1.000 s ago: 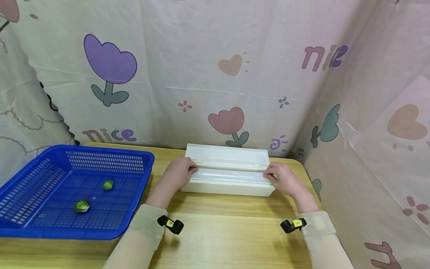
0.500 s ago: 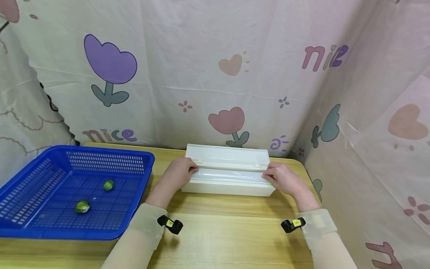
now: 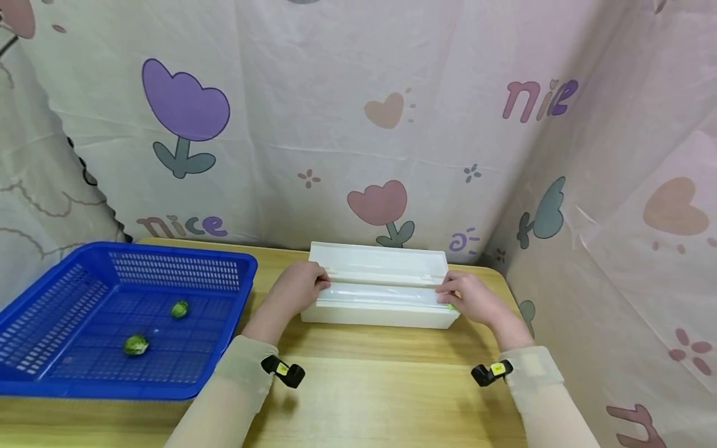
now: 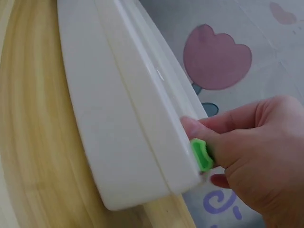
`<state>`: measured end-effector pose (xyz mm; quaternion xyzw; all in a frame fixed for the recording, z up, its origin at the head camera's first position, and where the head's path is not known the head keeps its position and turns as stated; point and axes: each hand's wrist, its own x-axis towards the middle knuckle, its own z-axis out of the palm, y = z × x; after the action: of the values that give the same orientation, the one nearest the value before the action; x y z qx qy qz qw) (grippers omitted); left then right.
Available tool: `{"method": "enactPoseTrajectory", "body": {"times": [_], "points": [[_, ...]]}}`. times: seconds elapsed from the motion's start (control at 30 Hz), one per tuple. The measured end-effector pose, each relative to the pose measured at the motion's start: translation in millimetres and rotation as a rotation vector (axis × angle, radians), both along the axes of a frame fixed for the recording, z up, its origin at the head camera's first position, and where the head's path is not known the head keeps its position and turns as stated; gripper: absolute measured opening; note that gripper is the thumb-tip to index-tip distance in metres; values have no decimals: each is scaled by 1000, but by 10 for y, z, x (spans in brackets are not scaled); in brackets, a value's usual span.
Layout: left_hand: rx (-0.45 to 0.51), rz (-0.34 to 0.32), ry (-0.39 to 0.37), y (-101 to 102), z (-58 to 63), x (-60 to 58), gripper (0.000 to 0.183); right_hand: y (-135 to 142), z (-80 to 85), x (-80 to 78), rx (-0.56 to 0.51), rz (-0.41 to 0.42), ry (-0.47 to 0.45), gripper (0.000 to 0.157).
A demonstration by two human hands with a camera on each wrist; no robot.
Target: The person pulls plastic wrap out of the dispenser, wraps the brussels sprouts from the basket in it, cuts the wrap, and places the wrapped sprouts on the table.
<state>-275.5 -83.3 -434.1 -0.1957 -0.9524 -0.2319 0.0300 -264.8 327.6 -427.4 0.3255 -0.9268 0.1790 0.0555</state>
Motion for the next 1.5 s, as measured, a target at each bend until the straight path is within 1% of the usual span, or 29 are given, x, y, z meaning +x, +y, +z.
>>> {"method": "enactPoseTrajectory", "body": {"times": [0.03, 0.1, 0.17, 0.27, 0.4, 0.5, 0.57, 0.67, 0.73, 0.8, 0.97, 1.1, 1.2, 1.3, 1.37, 1.5], "points": [[3, 1, -1, 4, -4, 1, 6, 16, -2, 1, -8, -5, -22, 14], [10, 4, -4, 10, -8, 4, 7, 35, -5, -2, -19, -5, -35, 16], [12, 9, -5, 14, -5, 10, 7, 31, -2, -2, -26, 12, -15, 13], [1, 9, 0, 17, 12, 16, 8, 4, -5, 0, -16, 28, 45, 8], [-56, -30, 36, 20, 25, 20, 8, -42, -26, 9, 27, 4, 109, 9], [-94, -70, 77, 12, 13, 19, 7, -59, -45, 11, 61, -27, 122, 14], [-93, -86, 99, -3, 0, 20, 7, -64, -47, 12, 56, -52, 97, 15], [-68, -95, 114, -26, -17, 20, 6, -52, -64, 12, 6, -105, -1, 10], [-52, -95, 111, -32, -20, 21, 6, -40, -83, 9, -39, -141, -64, 6], [-50, -92, 101, -31, -22, 19, 6, -30, -104, 2, -77, -167, -105, 6], [-76, -92, 71, -17, -26, 20, 6, -58, -136, -20, -129, -220, -124, 10], [-73, -114, 85, -30, -56, 25, 6, -105, -145, -49, -176, -292, -173, 9], [-76, -143, 114, -54, -79, 28, 17, -134, -144, -74, -217, -344, -184, 6], [-78, -159, 123, -61, -84, 26, 23, -162, -148, -102, -244, -394, -165, 6], [-66, -153, 116, -61, -80, 24, 20, -191, -156, -119, -269, -432, -154, 7], [-46, -137, 116, -53, -68, 17, 7, -248, -173, -151, -350, -513, -145, 10]]}}
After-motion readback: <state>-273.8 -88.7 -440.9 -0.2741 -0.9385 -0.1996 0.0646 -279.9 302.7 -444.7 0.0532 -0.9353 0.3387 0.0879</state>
